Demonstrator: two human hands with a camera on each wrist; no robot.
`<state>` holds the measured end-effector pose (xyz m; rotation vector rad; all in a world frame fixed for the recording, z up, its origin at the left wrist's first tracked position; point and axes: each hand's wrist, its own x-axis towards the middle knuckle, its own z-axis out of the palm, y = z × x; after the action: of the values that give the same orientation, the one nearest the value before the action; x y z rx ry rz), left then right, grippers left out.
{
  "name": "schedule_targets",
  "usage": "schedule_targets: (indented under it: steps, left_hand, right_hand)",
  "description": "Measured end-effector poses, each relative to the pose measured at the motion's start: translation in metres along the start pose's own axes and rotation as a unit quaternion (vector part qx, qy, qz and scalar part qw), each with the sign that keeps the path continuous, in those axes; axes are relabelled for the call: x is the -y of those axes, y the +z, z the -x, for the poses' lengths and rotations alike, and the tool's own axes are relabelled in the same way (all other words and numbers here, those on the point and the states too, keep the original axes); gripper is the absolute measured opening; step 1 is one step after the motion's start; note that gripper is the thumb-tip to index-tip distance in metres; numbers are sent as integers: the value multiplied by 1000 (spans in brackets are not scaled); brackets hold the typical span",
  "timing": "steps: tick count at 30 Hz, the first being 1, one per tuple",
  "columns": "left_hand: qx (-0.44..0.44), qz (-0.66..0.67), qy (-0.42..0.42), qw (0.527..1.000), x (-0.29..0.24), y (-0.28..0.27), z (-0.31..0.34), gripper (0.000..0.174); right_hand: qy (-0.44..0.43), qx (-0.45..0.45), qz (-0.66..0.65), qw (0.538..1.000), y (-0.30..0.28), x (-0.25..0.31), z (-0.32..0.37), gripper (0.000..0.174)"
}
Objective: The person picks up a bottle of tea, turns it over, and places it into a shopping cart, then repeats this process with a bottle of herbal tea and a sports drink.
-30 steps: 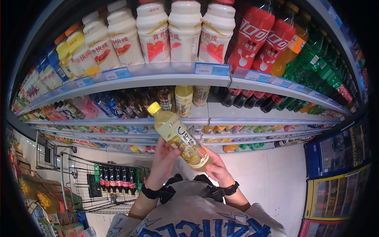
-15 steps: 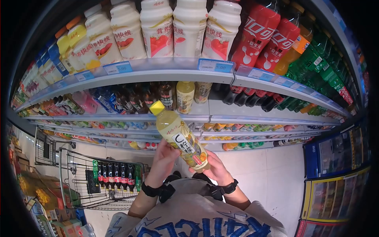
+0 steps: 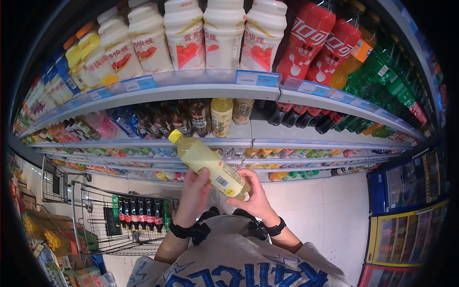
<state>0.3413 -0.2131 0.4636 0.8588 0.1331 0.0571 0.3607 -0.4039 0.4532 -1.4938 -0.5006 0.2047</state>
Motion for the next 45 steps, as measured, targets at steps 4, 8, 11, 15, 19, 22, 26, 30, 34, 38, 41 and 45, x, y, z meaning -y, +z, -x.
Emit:
schedule_targets:
  steps: [4,8,11,15,19,22,26,30,34,38,41,45]
  left_hand:
    - [34,53,0,998,-1,-8,1,51]
    - [87,51,15,995,-7,-4,4,57]
    - [112,25,36,993,-9,-4,9,59]
    - [102,-111,118,982,-11,-8,4,62]
    - [9,-131,67,989,-19,6,4,59]
    - [37,-121,78,989,-9,4,5,51]
    - [-9,-69,25,997,12,-18,-4,46]
    - [-26,-30,14,999,7,-23,-5,52]
    - [6,-16,63,998,0,-21,-6,60]
    - [119,-127,65,983,-12,-23,3,69]
    - [153,-154,27,976,-29,-10,13,70]
    - [231,-264,42,935,-29,-10,6,76]
  right_hand:
    - [36,99,-249,963,-1,-23,8,67]
    - [143,280,-553,772,-2,-29,7,80]
    - [155,251,-553,779,-2,-23,6,75]
    - [96,203,-486,845,-8,-12,3,62]
    - [67,83,-409,906,-2,8,1,71]
    - [66,26,-286,956,0,13,-5,78]
    - [-46,24,9,999,-2,10,-8,76]
    - [-53,56,-32,996,-1,2,-6,77]
    - [58,64,-203,975,6,0,-2,81]
    - [148,159,-170,961,4,-10,-3,79]
    - [126,147,-127,973,8,-17,-5,76]
    - [109,128,-32,985,10,-31,-7,75]
